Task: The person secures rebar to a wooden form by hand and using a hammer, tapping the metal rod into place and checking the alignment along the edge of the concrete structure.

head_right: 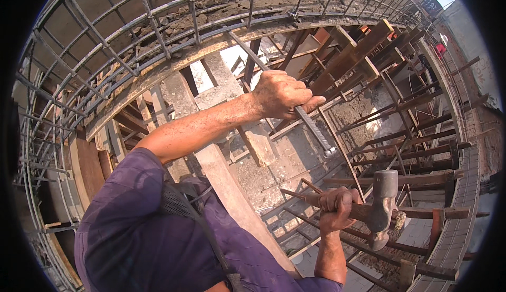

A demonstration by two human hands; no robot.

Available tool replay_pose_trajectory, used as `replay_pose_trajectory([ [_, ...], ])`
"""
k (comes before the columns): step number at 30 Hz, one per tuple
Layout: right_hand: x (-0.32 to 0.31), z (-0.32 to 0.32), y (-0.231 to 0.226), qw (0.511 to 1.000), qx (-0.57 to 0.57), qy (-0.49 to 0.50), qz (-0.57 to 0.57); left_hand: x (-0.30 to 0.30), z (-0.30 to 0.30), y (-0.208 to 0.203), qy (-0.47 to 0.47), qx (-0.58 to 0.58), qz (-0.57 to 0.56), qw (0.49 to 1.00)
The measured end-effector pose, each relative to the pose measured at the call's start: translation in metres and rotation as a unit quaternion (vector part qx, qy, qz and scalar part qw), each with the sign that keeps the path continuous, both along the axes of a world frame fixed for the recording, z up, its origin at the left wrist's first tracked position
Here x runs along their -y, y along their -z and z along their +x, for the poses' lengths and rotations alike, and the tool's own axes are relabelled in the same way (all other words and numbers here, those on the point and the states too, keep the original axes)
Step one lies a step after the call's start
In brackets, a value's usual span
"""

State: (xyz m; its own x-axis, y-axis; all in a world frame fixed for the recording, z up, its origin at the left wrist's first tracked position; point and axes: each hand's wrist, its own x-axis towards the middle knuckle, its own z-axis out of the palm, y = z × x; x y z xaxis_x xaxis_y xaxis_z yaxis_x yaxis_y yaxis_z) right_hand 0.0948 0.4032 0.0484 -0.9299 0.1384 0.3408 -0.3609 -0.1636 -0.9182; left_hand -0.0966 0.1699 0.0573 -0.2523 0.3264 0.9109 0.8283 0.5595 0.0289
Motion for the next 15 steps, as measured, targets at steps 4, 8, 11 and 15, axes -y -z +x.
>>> replay_pose_trajectory([
  [4,0.02,0.0,0.011,0.984,0.148,-0.029,0.093,0.007,-0.013,0.016,-0.026,0.011,-0.019,0.999],
  [8,0.0,0.006,0.006,0.994,0.053,-0.068,0.074,0.018,-0.021,0.02,-0.046,0.047,-0.058,0.996],
  [11,0.004,-0.011,0.002,0.992,-0.073,-0.09,-0.052,0.017,-0.016,0.016,-0.056,0.042,-0.041,0.997],
  [15,0.009,-0.033,0.055,0.958,0.251,-0.093,0.102,0.011,-0.017,0.012,-0.08,0.055,-0.059,0.994],
])
